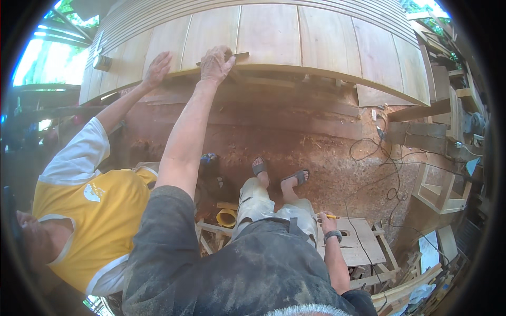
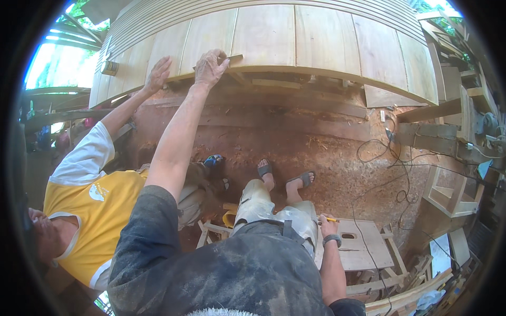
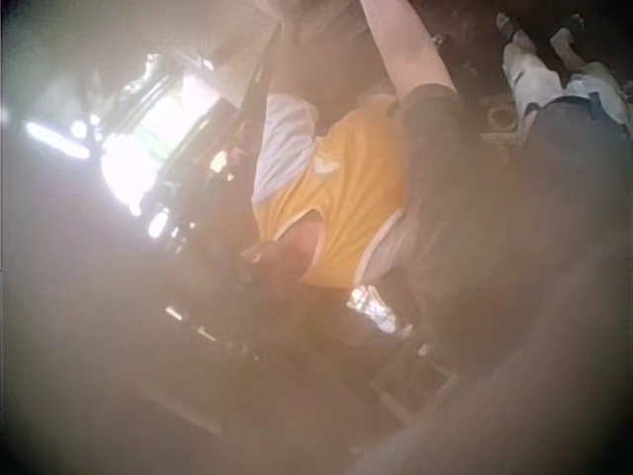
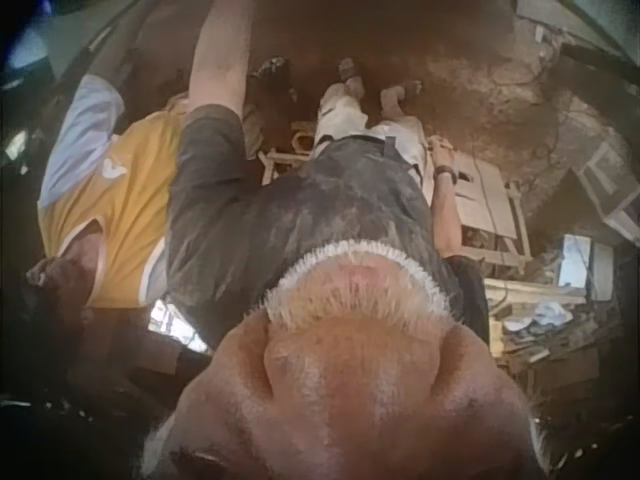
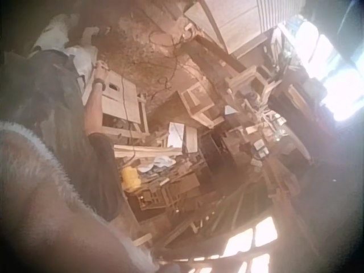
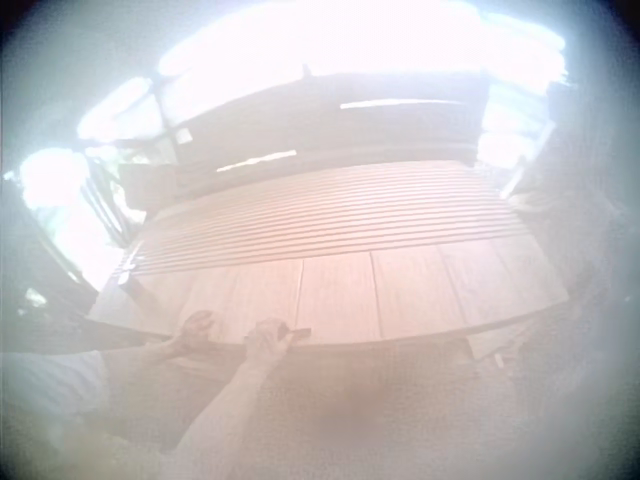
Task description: The person aligns a wooden spacer against a handheld router, marks wood pieces with a pencil, and then measures and marks sections along a large wooden door using the wooden spacer and pencil.
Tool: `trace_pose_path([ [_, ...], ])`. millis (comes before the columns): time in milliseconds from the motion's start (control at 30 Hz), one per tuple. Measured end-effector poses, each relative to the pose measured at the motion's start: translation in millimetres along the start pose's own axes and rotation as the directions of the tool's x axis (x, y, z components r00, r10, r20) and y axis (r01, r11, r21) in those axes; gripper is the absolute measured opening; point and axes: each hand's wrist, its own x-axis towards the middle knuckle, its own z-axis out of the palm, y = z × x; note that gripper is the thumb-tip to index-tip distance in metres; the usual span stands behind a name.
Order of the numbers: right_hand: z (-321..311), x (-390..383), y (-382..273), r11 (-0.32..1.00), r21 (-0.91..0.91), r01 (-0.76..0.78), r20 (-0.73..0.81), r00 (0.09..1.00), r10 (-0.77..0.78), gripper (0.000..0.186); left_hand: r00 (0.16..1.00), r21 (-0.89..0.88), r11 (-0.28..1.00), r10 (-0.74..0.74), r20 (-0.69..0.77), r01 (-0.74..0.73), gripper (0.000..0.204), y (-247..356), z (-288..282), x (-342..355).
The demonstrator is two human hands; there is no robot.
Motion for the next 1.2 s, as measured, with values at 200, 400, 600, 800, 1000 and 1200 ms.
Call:
trace_pose_path([
  [200,-26.3,-2.4,-3.2,0.996,0.084,-0.022,-0.063,0.998,0.027,0.034,0.996,-0.104,0.991,-0.084,-0.023,0.081,0.026,-2.9,6.3,-3.5],
  [400,-29.8,-9.4,19.4,0.990,0.136,-0.045,-0.134,0.989,0.063,0.033,0.988,-0.227,0.966,-0.140,-0.067,0.122,0.021,-15.3,15.9,-4.2],
  [600,-12.4,-27.2,41.1,0.991,0.128,-0.035,-0.182,0.981,0.059,0.035,0.999,-0.246,0.969,-0.036,-0.028,0.028,0.029,-2.5,20.7,14.8],
  [800,12.6,-27.0,13.8,0.986,-0.043,0.160,-0.286,0.944,-0.165,0.041,0.996,-0.260,0.964,-0.041,0.076,0.059,0.044,-42.7,-3.7,1.2],
  [1000,18.9,-77.1,45.2,0.982,0.187,-0.034,-0.417,0.902,0.111,0.037,0.959,-0.450,0.860,0.282,0.029,-0.239,0.025,66.2,33.2,-83.6],
  [1200,33.4,-79.7,76.4,0.967,0.195,-0.164,-0.474,0.847,0.240,0.034,0.789,-0.689,0.724,0.417,0.451,0.012,0.014,192.3,100.3,-207.9],
])
